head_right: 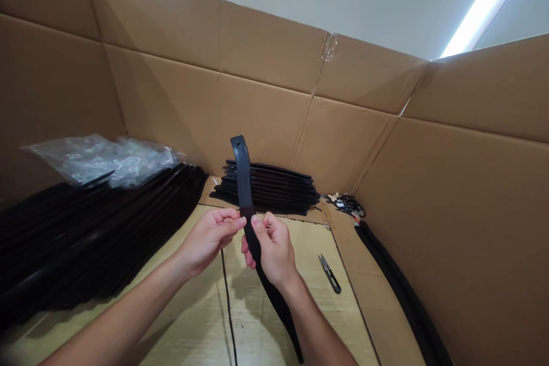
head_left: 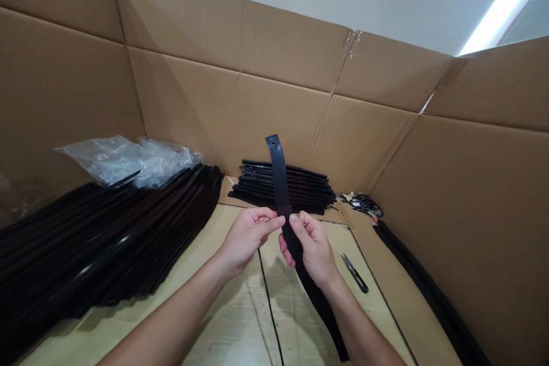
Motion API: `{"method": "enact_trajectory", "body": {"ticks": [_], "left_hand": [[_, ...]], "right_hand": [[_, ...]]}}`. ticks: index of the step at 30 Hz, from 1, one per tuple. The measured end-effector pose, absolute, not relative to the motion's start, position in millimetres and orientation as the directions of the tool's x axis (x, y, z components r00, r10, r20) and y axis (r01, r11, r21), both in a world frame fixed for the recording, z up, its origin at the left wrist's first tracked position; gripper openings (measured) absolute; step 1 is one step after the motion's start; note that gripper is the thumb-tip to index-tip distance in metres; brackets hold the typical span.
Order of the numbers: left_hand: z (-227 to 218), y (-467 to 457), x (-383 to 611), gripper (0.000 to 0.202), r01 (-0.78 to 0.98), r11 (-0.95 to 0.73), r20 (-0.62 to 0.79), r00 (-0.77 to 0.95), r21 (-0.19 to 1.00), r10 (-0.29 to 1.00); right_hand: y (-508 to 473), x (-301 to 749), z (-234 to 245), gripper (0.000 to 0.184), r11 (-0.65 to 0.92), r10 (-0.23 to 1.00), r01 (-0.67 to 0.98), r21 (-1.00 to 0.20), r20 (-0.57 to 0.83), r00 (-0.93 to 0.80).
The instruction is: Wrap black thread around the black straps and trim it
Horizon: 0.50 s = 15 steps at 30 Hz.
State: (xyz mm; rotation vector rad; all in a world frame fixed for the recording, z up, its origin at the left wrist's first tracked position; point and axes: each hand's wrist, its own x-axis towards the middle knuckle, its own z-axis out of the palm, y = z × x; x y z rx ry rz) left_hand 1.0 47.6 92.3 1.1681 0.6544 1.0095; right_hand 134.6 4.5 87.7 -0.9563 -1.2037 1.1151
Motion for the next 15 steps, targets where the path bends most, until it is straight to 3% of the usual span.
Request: {"method": "enact_trajectory", "body": {"ticks": [8,15], "left_hand": [[92.1,47.3,1.2,0.037,-0.358,0.062,0.093,0.398,0.932,0.913],[86.6,47.2,6.2,0.04,-0.386,0.091,0.089,0.423,0.918,0.902]], "right_hand": [[5.5,133.6,85.8,0.04,0.252,0.966,-0.163,-0.954,0.258,-0.012],[9.7,132.6,84.7,0.04,0.203,0.978,-0.192,-0.96,0.207,-0.002]]}}
